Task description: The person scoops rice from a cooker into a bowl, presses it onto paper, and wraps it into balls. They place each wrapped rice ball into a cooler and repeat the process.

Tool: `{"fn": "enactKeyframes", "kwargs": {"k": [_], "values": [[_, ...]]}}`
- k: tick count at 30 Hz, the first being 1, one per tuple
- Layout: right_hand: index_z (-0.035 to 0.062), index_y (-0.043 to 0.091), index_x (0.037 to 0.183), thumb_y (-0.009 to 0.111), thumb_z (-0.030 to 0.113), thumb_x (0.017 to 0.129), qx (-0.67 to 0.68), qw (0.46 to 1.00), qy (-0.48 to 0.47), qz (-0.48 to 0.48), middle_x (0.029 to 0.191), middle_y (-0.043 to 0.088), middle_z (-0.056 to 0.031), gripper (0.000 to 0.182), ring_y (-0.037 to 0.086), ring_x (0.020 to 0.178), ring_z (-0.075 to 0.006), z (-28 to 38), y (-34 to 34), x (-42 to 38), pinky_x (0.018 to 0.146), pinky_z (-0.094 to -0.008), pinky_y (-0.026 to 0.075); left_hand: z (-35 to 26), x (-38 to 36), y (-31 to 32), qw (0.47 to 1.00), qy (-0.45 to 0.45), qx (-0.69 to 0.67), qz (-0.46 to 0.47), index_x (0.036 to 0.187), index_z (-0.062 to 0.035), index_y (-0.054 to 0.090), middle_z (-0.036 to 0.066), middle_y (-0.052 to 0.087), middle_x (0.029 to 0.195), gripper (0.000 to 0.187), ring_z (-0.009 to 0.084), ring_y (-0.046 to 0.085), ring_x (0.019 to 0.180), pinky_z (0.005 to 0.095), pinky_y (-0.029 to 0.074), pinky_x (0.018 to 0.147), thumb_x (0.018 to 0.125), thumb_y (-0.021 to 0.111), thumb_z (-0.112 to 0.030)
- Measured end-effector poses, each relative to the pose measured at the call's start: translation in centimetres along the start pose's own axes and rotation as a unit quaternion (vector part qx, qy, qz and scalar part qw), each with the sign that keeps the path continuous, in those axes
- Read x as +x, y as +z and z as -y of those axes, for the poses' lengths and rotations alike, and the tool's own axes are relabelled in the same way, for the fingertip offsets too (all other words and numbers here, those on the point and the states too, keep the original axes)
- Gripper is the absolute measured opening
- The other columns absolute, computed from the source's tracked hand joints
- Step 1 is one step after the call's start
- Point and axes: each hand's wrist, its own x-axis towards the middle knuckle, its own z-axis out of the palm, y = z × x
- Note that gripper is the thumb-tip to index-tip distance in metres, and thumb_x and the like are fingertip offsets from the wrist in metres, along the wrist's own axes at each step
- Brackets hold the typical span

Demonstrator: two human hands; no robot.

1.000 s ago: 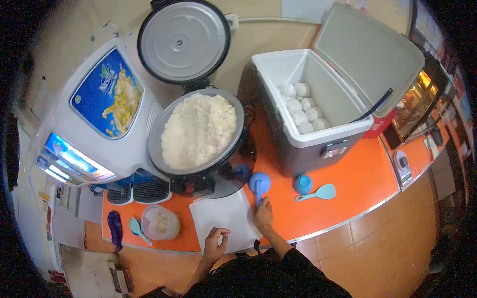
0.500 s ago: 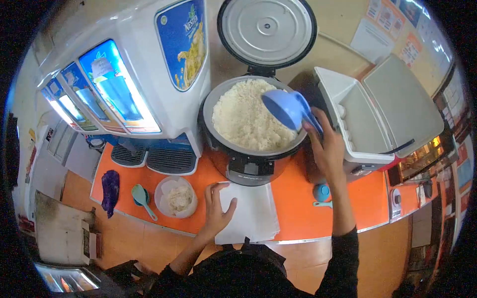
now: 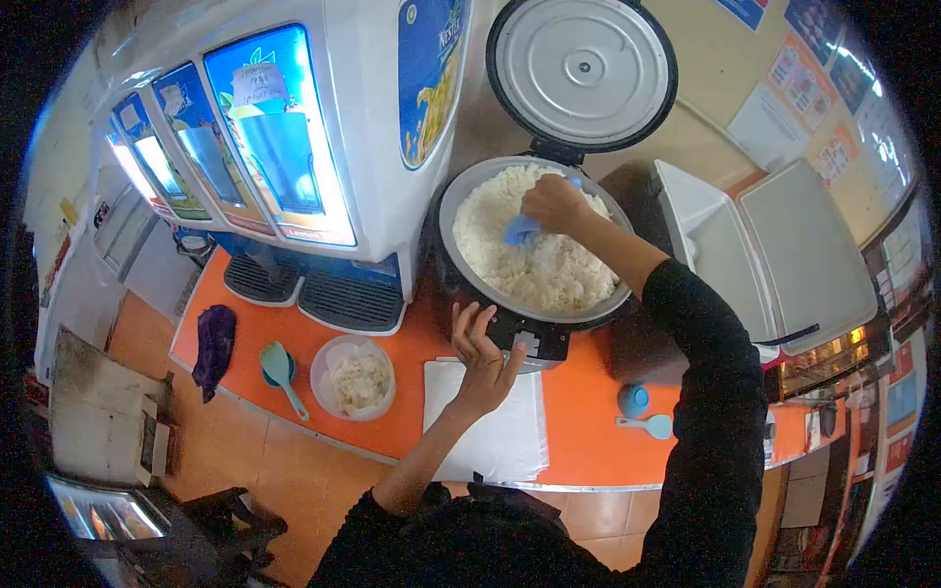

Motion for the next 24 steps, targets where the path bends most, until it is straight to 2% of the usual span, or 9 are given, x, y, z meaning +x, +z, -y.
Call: {"fn": "enactKeyframes", "kwargs": {"k": [4,9,12,17,19,20,21,23,24], "values": [[0.0084,0.067,0.094,0.06,0.033,0.087,0.165,0.983,0.077,0.033,0.081,0.068,-0.0148,0.026,0.069,0.081,-0.032,1.2,-0.4,-3.3,0.074,-0.045,0.052,0.1,0.3,0.4,0.999,0.002,0.018,-0.026,0.14,-0.0029,0.02,0.019,0.011,0.142,0.064,0.0468,-0.001,0.138,0.0591,0.006,0.111,0.097,0.052,-0.038],[0.006,0.062,0.104,0.054,0.034,0.091,0.292,0.953,0.078,-0.011,0.082,0.068,-0.0202,0.032,0.067,0.079,-0.0394,4.8,-1.6,-7.9,0.072,-0.0475,0.053,0.2,-0.1,0.7,0.999,0.013,0.022,-0.031,0.139,-0.0034,0.02,0.02,0.009,0.143,0.064,0.0466,-0.003,0.139,0.0598,0.006,0.11,0.097,0.051,-0.04],[0.0071,0.061,0.107,0.053,0.037,0.092,0.384,0.91,0.153,0.048,0.087,0.066,-0.0243,0.034,0.065,0.087,-0.0431,5.8,-3.6,-11.0,0.081,-0.0534,0.049,0.4,-0.1,1.3,0.998,0.013,-0.003,-0.069,0.143,-0.0075,0.021,0.02,0.012,0.145,0.065,0.0475,0.0,0.14,0.0604,0.008,0.107,0.096,0.048,-0.044],[0.0106,0.061,0.109,0.053,0.037,0.092,0.351,0.931,0.095,0.037,0.085,0.067,-0.0221,0.033,0.066,0.083,-0.0423,1.4,-1.7,-9.8,0.074,-0.0505,0.053,1.0,0.1,1.3,0.998,0.02,0.006,-0.066,0.141,-0.0077,0.024,0.019,0.013,0.145,0.063,0.0471,0.0,0.14,0.059,0.008,0.107,0.096,0.051,-0.042],[0.0107,0.061,0.11,0.056,0.03,0.09,0.338,0.914,0.213,-0.07,0.085,0.066,-0.0245,0.028,0.065,0.081,-0.0395,0.3,-2.7,-9.0,0.068,-0.0488,0.053,0.9,-0.2,1.4,0.998,0.013,0.005,-0.055,0.141,-0.0081,0.024,0.019,0.013,0.145,0.063,0.0468,0.001,0.14,0.0577,0.008,0.108,0.095,0.051,-0.042],[0.0059,0.058,0.112,0.055,0.028,0.089,0.275,0.918,0.279,-0.069,0.088,0.068,-0.0205,0.032,0.068,0.078,-0.0353,1.2,-3.2,-7.8,0.064,-0.0434,0.056,0.6,-0.1,1.2,0.998,0.014,-0.01,-0.06,0.141,-0.0086,0.024,0.018,0.014,0.145,0.062,0.0466,0.001,0.14,0.0581,0.007,0.107,0.096,0.051,-0.041],[0.0059,0.058,0.112,0.055,0.028,0.089,0.275,0.918,0.277,-0.068,0.088,0.068,-0.0205,0.032,0.068,0.078,-0.0353,2.5,-1.5,-7.1,0.064,-0.0434,0.056,0.2,-0.2,1.0,0.998,0.013,-0.01,-0.061,0.141,-0.0086,0.024,0.018,0.014,0.145,0.062,0.0466,0.001,0.14,0.0581,0.007,0.107,0.096,0.051,-0.041],[0.0007,0.057,0.112,0.058,0.021,0.085,-0.02,0.95,0.154,-0.272,0.083,0.068,-0.0189,0.034,0.069,0.07,-0.0306,5.5,2.5,-4.8,0.06,-0.0403,0.056,0.0,0.1,0.5,0.999,-0.007,-0.008,-0.031,0.138,-0.0063,0.021,0.019,0.012,0.141,0.063,0.046,-0.003,0.139,0.0592,0.004,0.111,0.095,0.056,-0.037],[-0.0025,0.056,0.111,0.06,0.016,0.081,-0.006,0.951,0.158,-0.267,0.08,0.068,-0.0192,0.036,0.07,0.071,-0.0266,5.8,2.5,-4.1,0.061,-0.0381,0.056,0.2,0.1,0.8,0.998,0.013,-0.003,-0.059,0.142,-0.0098,0.022,0.017,0.014,0.145,0.062,0.0467,0.001,0.14,0.0614,0.005,0.106,0.096,0.05,-0.041]]}}
